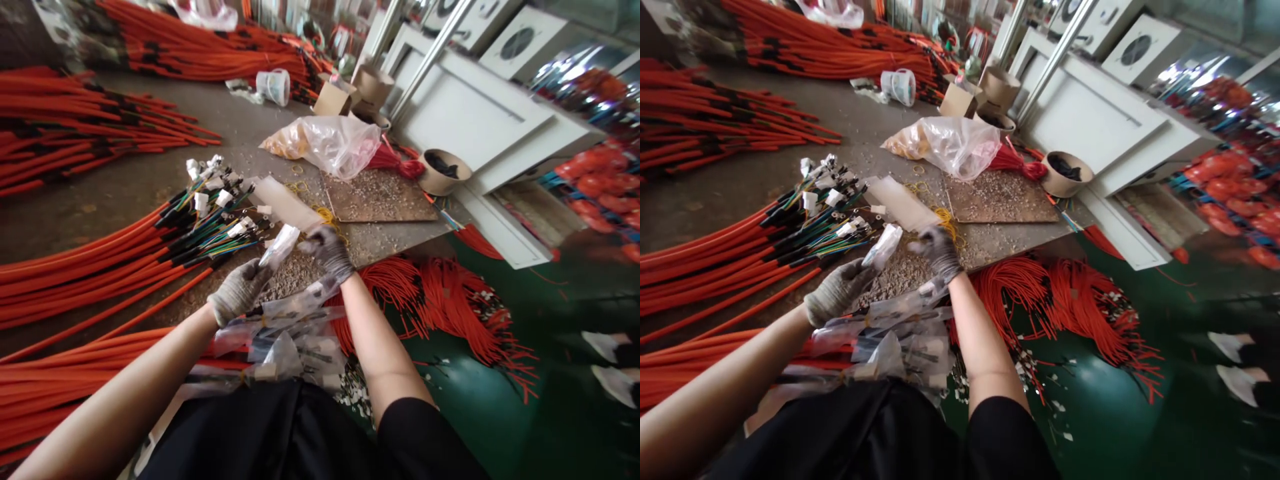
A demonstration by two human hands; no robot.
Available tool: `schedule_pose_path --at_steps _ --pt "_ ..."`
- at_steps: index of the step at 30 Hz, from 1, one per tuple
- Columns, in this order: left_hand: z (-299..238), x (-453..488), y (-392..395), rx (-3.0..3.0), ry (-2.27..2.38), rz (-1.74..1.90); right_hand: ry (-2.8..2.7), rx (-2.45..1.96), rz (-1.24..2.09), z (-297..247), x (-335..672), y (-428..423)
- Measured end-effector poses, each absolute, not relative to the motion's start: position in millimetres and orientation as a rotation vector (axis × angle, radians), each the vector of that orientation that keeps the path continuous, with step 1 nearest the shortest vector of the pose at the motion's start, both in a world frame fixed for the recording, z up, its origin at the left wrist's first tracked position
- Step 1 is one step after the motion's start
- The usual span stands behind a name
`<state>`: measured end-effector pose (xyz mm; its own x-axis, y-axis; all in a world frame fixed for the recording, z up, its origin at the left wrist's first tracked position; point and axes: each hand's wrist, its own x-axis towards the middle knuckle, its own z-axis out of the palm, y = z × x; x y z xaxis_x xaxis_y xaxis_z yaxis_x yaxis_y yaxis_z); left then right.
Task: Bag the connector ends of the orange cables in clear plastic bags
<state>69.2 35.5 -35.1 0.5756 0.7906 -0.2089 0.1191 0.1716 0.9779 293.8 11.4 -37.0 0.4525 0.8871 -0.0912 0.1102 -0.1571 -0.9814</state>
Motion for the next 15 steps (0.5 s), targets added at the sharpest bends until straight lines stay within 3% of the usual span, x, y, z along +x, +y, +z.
schedule_pose_path --at_steps 6,15 --pt "-41 75 39 1.318 0.923 0.659 -1.203 -2.134 0.37 -43 355 20" --pt "-46 67 39 1.304 0.801 0.65 -1.254 -2.089 0.48 -42 371 38"
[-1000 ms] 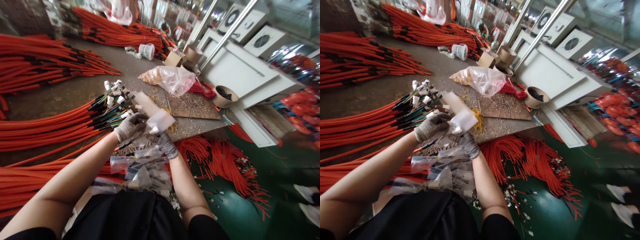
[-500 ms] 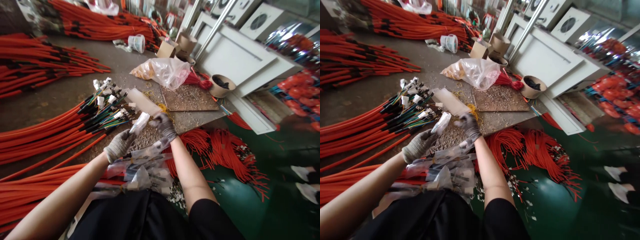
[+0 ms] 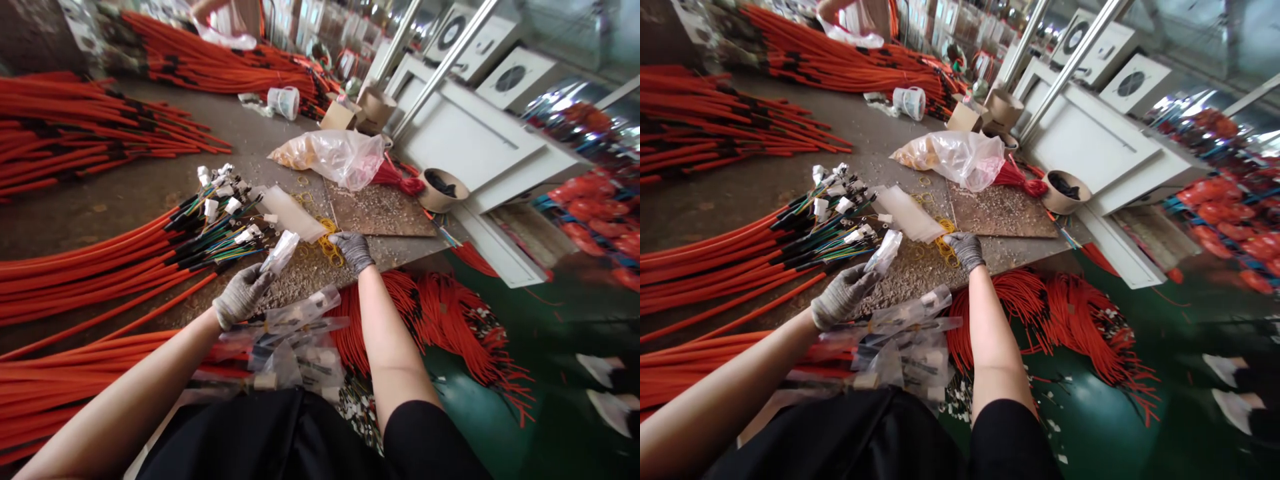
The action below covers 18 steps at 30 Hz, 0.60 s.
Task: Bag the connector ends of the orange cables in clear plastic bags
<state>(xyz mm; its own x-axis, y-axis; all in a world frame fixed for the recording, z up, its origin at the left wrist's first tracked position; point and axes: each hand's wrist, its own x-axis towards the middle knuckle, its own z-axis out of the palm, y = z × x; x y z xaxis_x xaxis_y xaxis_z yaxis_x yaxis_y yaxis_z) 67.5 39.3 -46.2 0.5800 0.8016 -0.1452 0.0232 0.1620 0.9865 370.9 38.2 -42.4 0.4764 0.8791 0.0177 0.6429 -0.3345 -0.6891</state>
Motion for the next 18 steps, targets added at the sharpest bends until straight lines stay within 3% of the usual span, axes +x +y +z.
schedule_pose_path --at_steps 9,18 --pt "-30 59 39 1.268 0.736 0.645 -1.495 -2.425 0.269 -38 351 33" --pt "-51 66 40 1.337 0.811 0.568 -1.393 -2.276 0.427 -42 360 41"
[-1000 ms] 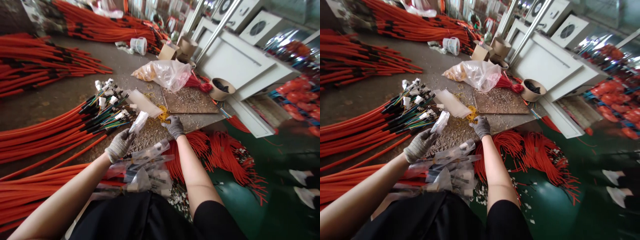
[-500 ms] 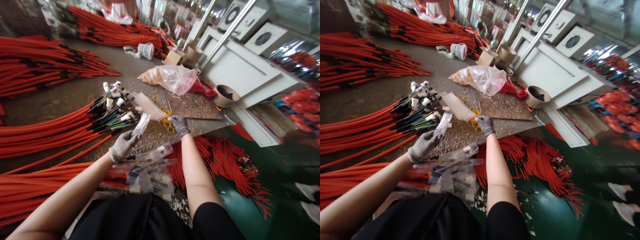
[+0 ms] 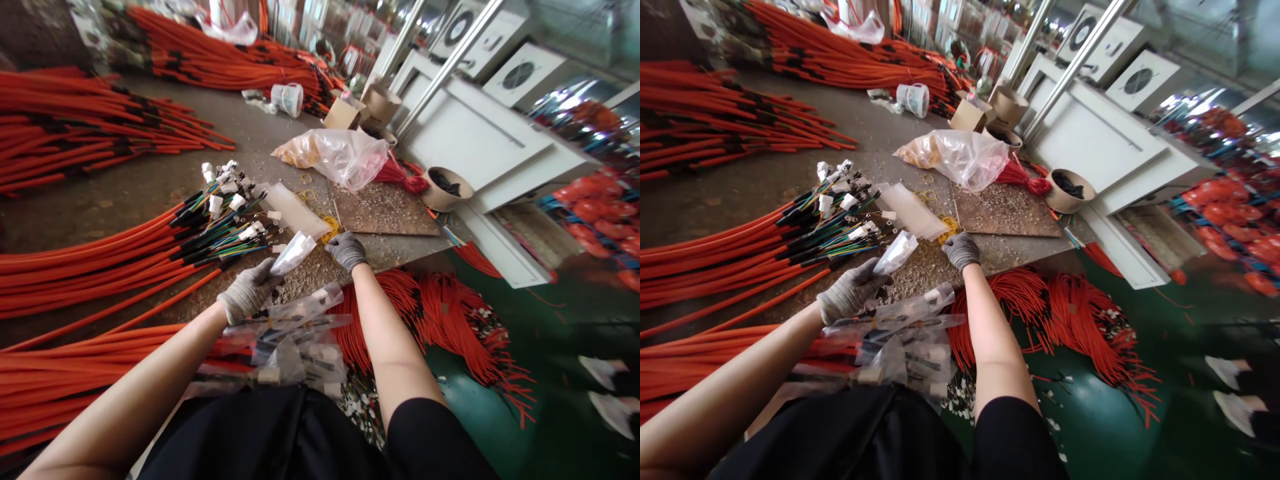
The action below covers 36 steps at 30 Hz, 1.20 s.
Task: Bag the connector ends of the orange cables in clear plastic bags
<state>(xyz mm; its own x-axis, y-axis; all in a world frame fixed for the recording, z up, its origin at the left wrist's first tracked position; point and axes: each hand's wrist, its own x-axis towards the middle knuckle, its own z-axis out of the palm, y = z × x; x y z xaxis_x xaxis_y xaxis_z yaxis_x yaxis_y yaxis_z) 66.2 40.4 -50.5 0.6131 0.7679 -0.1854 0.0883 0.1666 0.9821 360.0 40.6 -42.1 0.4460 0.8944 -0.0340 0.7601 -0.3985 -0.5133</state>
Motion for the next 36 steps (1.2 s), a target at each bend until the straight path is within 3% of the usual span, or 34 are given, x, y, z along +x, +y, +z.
schedule_pose_path --at_steps 9,14,17,22,24,29,31,33,36 --pt "-26 64 49 1.268 0.81 0.812 -1.147 -1.951 0.621 -12 356 47" --pt "-18 64 58 1.152 0.848 0.974 -1.231 -1.754 0.753 0 297 39" --pt "-20 61 58 1.186 0.824 0.866 -1.346 -1.454 0.943 1 242 22" --pt "-30 59 57 1.225 0.704 0.826 -0.98 -0.923 1.449 7 210 -16" --pt "-34 61 56 1.27 0.72 0.831 -1.0 -0.962 1.375 14 218 -20" --pt "-37 65 47 1.545 0.871 0.761 -1.66 -1.453 0.526 58 246 4" --pt "-32 64 41 1.714 0.879 0.743 -1.93 -1.544 0.416 75 250 14" --pt "-25 60 34 1.753 0.812 0.828 -2.017 -1.55 0.671 80 245 17" --pt "-11 54 30 1.514 0.778 1.006 -1.75 -1.387 1.351 59 228 9"
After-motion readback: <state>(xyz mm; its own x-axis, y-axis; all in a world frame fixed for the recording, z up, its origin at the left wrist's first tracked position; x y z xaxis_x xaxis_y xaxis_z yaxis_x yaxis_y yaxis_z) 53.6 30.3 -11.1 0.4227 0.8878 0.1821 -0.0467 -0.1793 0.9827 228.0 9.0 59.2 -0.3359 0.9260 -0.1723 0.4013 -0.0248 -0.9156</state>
